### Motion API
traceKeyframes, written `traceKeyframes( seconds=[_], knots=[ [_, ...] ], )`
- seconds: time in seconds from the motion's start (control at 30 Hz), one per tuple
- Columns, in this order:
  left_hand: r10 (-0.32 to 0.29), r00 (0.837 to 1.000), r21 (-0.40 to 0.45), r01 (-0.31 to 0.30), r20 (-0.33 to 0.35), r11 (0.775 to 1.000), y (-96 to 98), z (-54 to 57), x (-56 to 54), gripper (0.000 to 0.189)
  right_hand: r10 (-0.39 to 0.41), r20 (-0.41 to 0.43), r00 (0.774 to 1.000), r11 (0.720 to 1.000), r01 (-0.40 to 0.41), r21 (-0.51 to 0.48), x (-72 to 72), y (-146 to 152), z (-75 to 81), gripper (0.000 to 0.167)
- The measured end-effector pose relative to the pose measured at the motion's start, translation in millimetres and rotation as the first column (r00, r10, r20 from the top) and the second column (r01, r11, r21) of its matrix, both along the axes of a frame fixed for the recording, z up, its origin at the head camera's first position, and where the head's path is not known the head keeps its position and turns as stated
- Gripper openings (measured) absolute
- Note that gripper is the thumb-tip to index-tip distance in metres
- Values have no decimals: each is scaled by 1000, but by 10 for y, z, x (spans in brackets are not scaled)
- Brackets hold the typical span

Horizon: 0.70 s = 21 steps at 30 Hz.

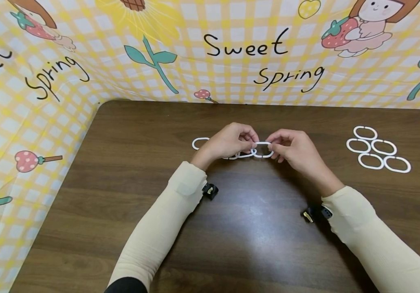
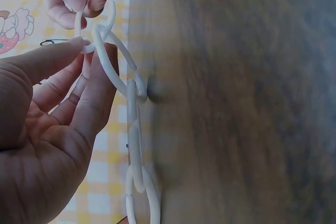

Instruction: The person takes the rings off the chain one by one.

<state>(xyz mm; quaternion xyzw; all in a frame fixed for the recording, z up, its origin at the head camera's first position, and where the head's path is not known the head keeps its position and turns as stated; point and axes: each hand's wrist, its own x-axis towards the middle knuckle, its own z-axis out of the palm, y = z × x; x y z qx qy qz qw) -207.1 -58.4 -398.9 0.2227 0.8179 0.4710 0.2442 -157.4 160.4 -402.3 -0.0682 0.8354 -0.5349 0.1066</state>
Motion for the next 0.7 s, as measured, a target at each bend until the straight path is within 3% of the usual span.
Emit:
traceKeyframes(
  seconds=[0.2, 0.7],
  knots=[
    [9, 1000, 0, -9, -30, 1000, -61, 4, -4, 12, -10, -7, 1000, 1000, 10, 0, 12, 10, 7, 13],
    [5, 984, -212, -43, -176, 976, -104, 17, -7, 7, -17, -9, 1000, 1000, 16, -12, 29, 9, 28, 14]
  ],
)
